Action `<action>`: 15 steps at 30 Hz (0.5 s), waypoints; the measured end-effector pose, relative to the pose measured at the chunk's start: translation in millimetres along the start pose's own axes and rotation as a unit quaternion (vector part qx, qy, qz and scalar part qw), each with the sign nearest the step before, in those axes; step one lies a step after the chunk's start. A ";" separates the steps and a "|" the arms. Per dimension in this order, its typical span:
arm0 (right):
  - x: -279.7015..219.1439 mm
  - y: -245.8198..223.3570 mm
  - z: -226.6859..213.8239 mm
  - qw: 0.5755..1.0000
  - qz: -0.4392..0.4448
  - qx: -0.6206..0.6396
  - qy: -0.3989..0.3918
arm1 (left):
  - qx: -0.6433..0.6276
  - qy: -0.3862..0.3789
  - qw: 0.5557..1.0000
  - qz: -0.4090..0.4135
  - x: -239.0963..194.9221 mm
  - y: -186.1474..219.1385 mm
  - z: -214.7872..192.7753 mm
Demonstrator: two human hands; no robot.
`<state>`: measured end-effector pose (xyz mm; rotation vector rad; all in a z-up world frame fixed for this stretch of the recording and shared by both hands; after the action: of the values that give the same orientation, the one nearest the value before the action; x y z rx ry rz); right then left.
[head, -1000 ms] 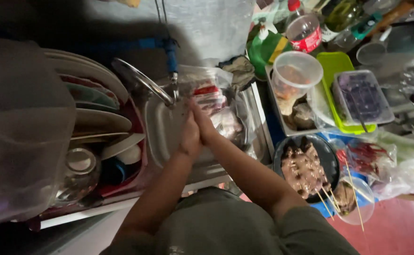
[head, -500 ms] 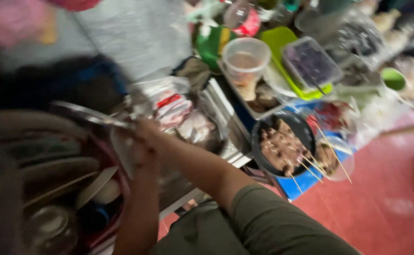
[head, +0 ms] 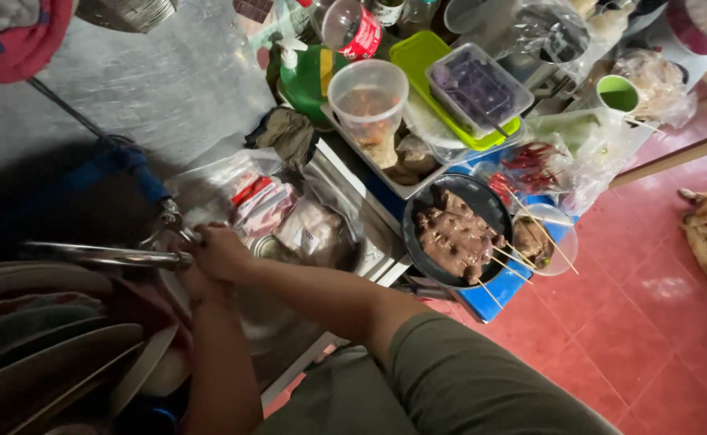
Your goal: Preparing and grilling meat, washing kitchenware, and stirring food in a pot.
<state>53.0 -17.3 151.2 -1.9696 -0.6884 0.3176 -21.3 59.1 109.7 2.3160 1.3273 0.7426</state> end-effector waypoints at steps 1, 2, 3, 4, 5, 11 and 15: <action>2.6 1.3 10.0 1.000 0.000 0.002 -0.002 | -0.048 0.006 0.999 0.008 -0.8 1.2 -11.6; 6.8 7.7 21.5 0.999 0.024 -0.012 -0.020 | -0.086 0.011 0.996 0.012 -2.0 5.6 -19.2; 10.4 14.4 32.7 0.998 0.048 -0.026 -0.037 | -0.105 0.013 0.994 0.007 -3.5 6.5 -26.7; 14.4 17.3 39.5 0.998 0.047 -0.026 -0.038 | -0.110 0.016 0.994 0.000 -6.0 8.1 -31.1; 17.1 3.7 46.2 0.996 -0.053 -0.057 -0.049 | -0.123 0.020 0.992 -0.005 -11.1 6.5 -36.3; -12.9 -17.2 14.3 0.993 -0.115 0.011 0.032 | -0.211 -0.063 0.975 -0.042 10.2 -6.0 -1.0; -17.6 28.2 1.3 0.977 0.078 0.196 0.032 | -0.556 -0.160 0.805 -0.128 3.7 -7.8 34.4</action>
<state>47.5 -36.6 124.7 -1.6488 -0.3929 0.4483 -4.1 64.3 79.1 1.1985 0.6829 0.7067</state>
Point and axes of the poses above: each hand's wrist, its own x-axis towards the middle knuckle, its own z-axis out of the palm, y = z × x, the point moved 8 cm from there along x, towards the middle knuckle, and after that the axes turned 2 degrees about y, right-handed, at the moved point
